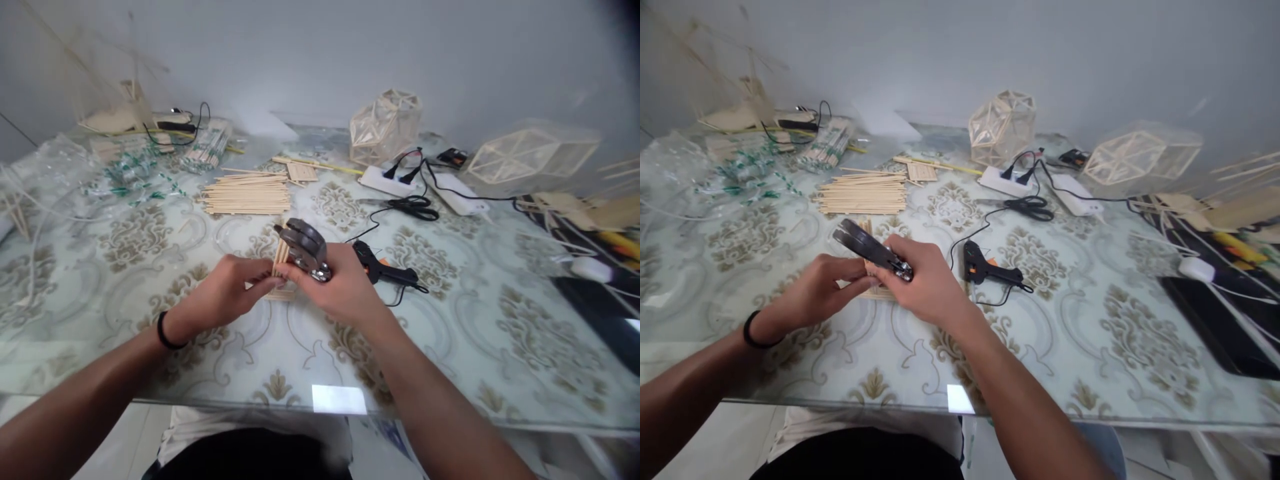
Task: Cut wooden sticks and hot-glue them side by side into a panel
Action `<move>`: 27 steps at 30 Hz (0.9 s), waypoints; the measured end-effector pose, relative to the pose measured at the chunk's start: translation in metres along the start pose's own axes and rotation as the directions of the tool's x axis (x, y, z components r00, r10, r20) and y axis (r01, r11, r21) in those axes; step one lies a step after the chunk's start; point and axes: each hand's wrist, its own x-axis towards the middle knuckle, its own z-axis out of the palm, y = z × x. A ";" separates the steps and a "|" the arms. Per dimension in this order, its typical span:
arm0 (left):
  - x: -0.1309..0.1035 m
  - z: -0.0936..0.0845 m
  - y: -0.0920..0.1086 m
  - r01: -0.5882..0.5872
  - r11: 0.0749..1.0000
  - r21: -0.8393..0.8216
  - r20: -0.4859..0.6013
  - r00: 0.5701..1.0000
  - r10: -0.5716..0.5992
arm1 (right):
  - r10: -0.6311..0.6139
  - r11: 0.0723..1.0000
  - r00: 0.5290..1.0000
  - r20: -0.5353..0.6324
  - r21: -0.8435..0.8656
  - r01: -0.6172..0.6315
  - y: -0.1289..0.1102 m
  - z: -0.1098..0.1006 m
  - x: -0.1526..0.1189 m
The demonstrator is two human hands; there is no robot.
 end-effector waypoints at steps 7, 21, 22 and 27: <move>0.004 -0.025 -0.012 0.067 0.996 0.054 -0.025 0.998 -0.065 | -0.003 1.000 1.000 -0.012 0.000 0.003 0.001 -0.001 0.001; -0.003 -0.043 -0.042 0.095 0.970 0.223 0.226 0.963 -0.146 | 0.012 1.000 1.000 0.002 -0.008 -0.012 0.002 0.000 -0.002; -0.002 -0.043 -0.038 0.088 0.978 0.187 0.212 0.969 -0.128 | 0.012 1.000 1.000 0.000 -0.008 -0.012 0.002 0.000 -0.002; 0.002 -0.026 -0.013 0.037 0.998 -0.056 0.078 0.996 -0.032 | -0.004 1.000 1.000 0.011 0.004 0.004 -0.001 0.000 -0.002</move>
